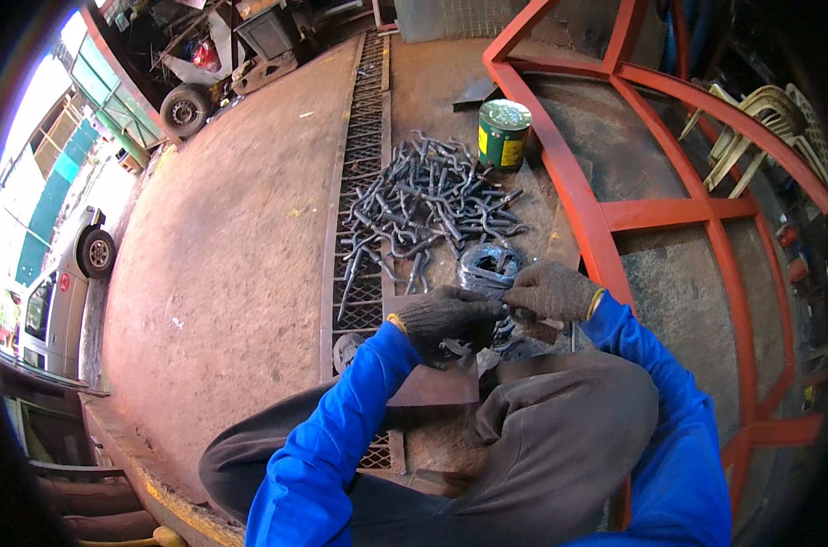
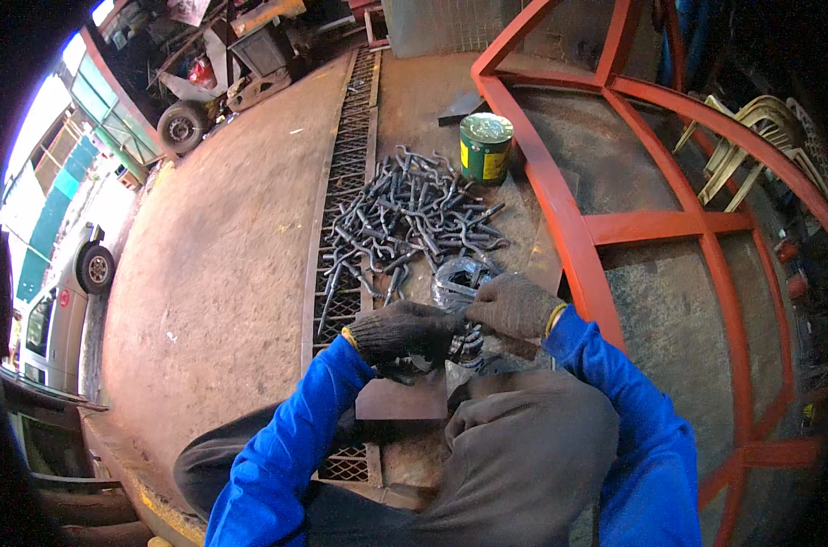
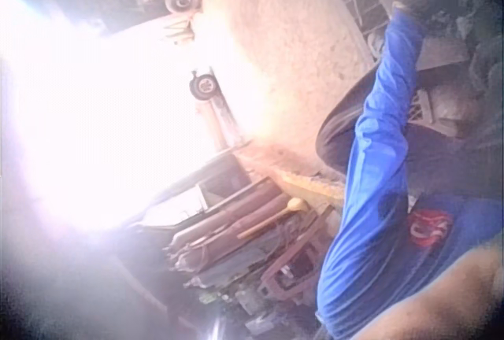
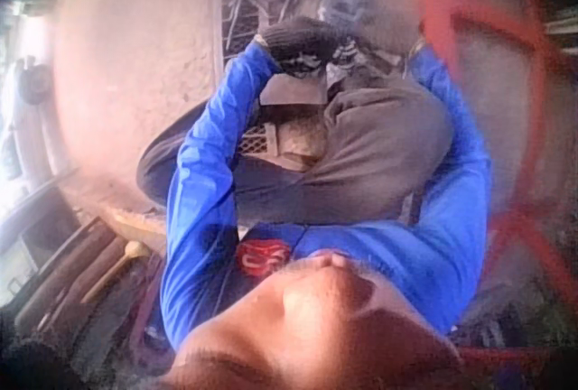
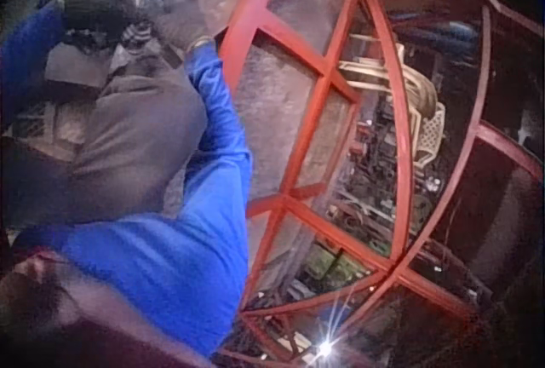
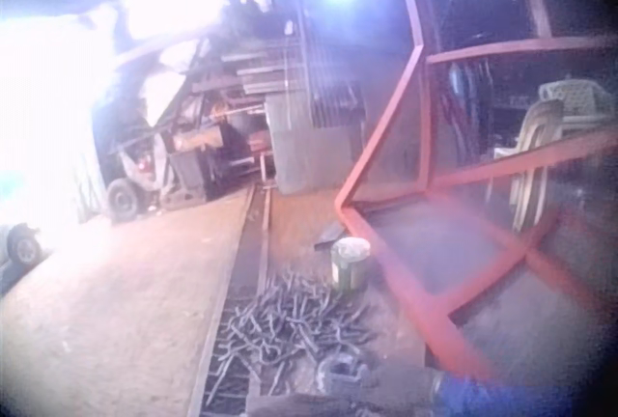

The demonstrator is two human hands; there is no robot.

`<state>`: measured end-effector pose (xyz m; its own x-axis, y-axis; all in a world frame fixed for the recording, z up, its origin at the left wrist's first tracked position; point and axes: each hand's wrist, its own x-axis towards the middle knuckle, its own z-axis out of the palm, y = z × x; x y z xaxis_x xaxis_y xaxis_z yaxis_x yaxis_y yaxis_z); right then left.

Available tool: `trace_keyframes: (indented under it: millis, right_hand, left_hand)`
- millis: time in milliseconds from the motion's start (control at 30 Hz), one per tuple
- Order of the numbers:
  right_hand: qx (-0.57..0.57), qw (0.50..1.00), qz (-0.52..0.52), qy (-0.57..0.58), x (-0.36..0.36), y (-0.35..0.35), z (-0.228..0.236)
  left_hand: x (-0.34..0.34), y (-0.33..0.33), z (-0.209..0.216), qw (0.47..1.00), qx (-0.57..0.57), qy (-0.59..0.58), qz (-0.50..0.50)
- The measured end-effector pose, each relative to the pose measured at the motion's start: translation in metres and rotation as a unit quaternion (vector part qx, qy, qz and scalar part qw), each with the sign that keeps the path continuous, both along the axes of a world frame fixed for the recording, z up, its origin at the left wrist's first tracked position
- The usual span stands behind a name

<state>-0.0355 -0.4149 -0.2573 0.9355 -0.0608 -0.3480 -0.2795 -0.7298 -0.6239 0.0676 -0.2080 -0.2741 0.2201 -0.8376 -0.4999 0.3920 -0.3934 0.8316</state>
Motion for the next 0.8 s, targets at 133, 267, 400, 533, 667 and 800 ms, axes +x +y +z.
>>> trace_keyframes:
  millis: [133,267,400,533,667,800]
  right_hand:
    - [0.187,0.969,-0.133,0.088,0.005,0.001,0.007]
    - [0.245,0.939,-0.22,0.097,0.007,0.005,-0.002]
    - [0.255,0.938,-0.218,0.093,-0.001,0.007,-0.002]
    - [0.256,0.941,-0.204,0.082,-0.004,0.013,-0.006]
    - [0.231,0.954,-0.18,0.067,-0.004,0.025,0.004]
    - [0.175,0.968,-0.158,0.089,-0.007,0.026,0.008]
  left_hand:
    - [-0.013,-0.001,-0.051,0.981,-0.182,-0.057,-0.022]
    - [-0.029,-0.01,-0.075,0.934,-0.21,-0.287,0.042]
    - [-0.059,-0.014,-0.06,0.91,-0.139,-0.338,0.194]
    - [-0.055,-0.017,-0.071,0.83,-0.052,-0.528,0.171]
    - [-0.052,-0.017,-0.08,0.794,0.025,-0.587,0.156]
    - [-0.044,-0.012,-0.072,0.72,-0.021,-0.69,0.072]
